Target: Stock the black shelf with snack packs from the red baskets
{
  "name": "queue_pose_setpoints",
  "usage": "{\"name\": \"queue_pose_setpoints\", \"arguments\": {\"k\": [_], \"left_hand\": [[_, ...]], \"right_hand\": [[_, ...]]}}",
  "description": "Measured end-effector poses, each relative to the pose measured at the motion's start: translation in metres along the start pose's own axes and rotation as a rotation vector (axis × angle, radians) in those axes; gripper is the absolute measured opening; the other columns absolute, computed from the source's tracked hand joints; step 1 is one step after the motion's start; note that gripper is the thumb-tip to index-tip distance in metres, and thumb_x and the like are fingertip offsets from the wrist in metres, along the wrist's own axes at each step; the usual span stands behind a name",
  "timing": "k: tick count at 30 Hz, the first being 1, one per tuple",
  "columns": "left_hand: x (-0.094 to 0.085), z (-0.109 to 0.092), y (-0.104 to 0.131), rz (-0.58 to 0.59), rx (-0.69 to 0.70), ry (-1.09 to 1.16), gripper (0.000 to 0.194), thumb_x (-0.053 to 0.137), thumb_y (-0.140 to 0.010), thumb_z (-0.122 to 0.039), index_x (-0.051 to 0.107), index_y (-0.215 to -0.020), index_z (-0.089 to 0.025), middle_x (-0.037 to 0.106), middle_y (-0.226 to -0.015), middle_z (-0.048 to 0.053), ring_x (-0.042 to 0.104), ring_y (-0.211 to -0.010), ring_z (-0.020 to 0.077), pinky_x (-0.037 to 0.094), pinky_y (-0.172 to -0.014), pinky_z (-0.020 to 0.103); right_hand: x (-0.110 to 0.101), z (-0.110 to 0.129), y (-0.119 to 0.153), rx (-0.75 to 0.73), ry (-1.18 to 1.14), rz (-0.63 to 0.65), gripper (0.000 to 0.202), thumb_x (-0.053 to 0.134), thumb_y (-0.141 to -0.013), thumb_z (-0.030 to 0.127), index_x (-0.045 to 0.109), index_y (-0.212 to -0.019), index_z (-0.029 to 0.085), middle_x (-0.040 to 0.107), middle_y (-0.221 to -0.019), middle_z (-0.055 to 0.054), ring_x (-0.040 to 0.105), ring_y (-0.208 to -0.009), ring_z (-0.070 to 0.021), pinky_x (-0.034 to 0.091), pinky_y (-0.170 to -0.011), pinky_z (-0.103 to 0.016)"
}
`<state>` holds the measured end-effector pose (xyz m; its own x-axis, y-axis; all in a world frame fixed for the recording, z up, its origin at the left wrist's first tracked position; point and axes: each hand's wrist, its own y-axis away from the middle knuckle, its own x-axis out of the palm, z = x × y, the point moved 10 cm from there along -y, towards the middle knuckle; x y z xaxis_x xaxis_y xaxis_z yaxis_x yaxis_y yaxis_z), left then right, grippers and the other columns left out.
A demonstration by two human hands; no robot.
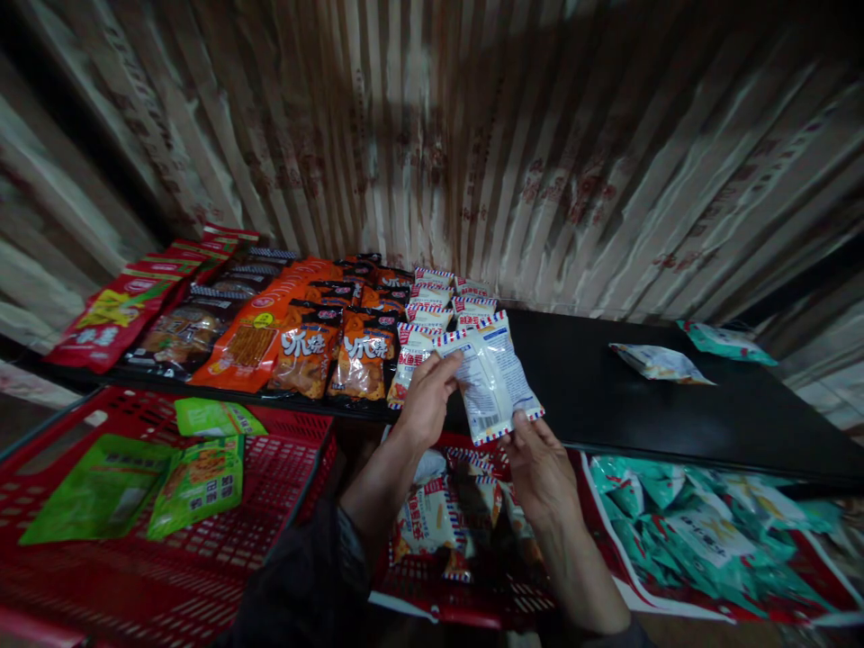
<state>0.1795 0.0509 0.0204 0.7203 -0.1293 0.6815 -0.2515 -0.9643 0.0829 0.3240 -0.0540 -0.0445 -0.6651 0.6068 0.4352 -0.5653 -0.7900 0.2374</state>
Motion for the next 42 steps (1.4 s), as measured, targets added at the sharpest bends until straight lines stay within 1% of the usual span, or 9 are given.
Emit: {"name": "queue_pose_setpoints", "arguments": {"k": [3,6,12,17,24,30,33,36,42], "left_hand": [[-0.004,-0.014,-0.003,0.019,0.014,-0.028,0.034,0.086,-0.059,-0.037,0.071,-0.082,-0.016,0.072,-0.082,0.001,0.064,-0.076,0.013,0.048,-0.072,0.024],[-0.005,-0.024,-0.006,0.067,-0.01,-0.137,0.035,0.086,-0.059,-0.04,0.074,-0.081,-0.015,0.072,-0.079,0.002,0.063,-0.072,0.0132,0.047,-0.069,0.024],[-0.004,-0.026,-0.006,0.153,-0.023,-0.312,0.038,0.087,-0.056,-0.042,0.072,-0.08,-0.017,0.071,-0.074,0.0,0.061,-0.064,0.0122,0.045,-0.063,0.024],[-0.005,-0.028,-0.006,0.134,0.012,-0.35,0.043,0.088,-0.051,-0.044,0.065,-0.074,-0.017,0.068,-0.068,-0.003,0.058,-0.059,0.0102,0.044,-0.059,0.023],[-0.011,-0.03,-0.008,0.075,0.046,-0.374,0.039,0.085,-0.055,-0.044,0.061,-0.071,-0.018,0.063,-0.062,-0.005,0.052,-0.053,0.0085,0.04,-0.055,0.021],[-0.006,-0.025,-0.007,0.128,0.032,-0.43,0.036,0.082,-0.06,-0.045,0.062,-0.071,-0.017,0.063,-0.064,-0.004,0.054,-0.058,0.0098,0.04,-0.058,0.021],[-0.002,-0.022,-0.004,0.176,-0.001,-0.46,0.036,0.081,-0.062,-0.046,0.063,-0.073,-0.018,0.062,-0.063,-0.004,0.054,-0.059,0.0102,0.04,-0.059,0.022],[0.0,-0.02,-0.001,0.192,-0.013,-0.473,0.037,0.08,-0.063,-0.049,0.063,-0.072,-0.018,0.061,-0.063,-0.004,0.053,-0.059,0.0099,0.039,-0.058,0.021],[-0.002,-0.024,-0.002,0.165,0.031,-0.5,0.037,0.078,-0.065,-0.049,0.058,-0.062,-0.018,0.057,-0.058,-0.004,0.05,-0.056,0.0094,0.038,-0.055,0.021]], "right_hand": [[-0.003,0.005,-0.002,-0.032,0.014,-0.009,0.033,0.087,-0.059,0.041,0.069,-0.076,0.021,0.075,-0.08,-0.001,0.07,-0.073,-0.0156,0.058,-0.065,-0.026],[-0.007,0.006,-0.004,-0.033,0.035,-0.016,0.033,0.088,-0.057,0.038,0.073,-0.081,0.021,0.077,-0.086,-0.002,0.072,-0.079,-0.0174,0.058,-0.071,-0.028],[-0.014,0.015,-0.01,-0.087,0.195,0.025,0.036,0.084,-0.064,0.041,0.077,-0.092,0.02,0.079,-0.091,-0.004,0.072,-0.083,-0.0215,0.056,-0.079,-0.035],[-0.013,0.023,-0.009,-0.094,0.255,0.051,0.036,0.083,-0.065,0.045,0.078,-0.091,0.021,0.079,-0.089,-0.003,0.071,-0.079,-0.0222,0.055,-0.075,-0.035],[-0.023,0.028,-0.006,-0.094,0.189,-0.036,0.028,0.085,-0.062,0.039,0.078,-0.081,0.019,0.077,-0.075,-0.002,0.067,-0.063,-0.019,0.052,-0.059,-0.03],[-0.028,0.045,-0.005,-0.174,0.265,-0.035,0.026,0.08,-0.068,0.039,0.079,-0.085,0.019,0.077,-0.079,-0.002,0.067,-0.064,-0.0182,0.052,-0.061,-0.029],[-0.029,0.052,-0.007,-0.184,0.265,-0.016,0.024,0.08,-0.067,0.038,0.079,-0.083,0.02,0.076,-0.076,-0.001,0.067,-0.062,-0.0178,0.052,-0.061,-0.029],[-0.028,0.053,-0.01,-0.17,0.259,0.0,0.024,0.08,-0.064,0.036,0.079,-0.081,0.019,0.075,-0.071,-0.001,0.066,-0.059,-0.0176,0.051,-0.057,-0.028],[-0.027,0.048,-0.011,-0.104,0.222,0.022,0.02,0.081,-0.061,0.031,0.079,-0.078,0.021,0.074,-0.067,0.001,0.064,-0.054,-0.0165,0.048,-0.051,-0.026]]}}
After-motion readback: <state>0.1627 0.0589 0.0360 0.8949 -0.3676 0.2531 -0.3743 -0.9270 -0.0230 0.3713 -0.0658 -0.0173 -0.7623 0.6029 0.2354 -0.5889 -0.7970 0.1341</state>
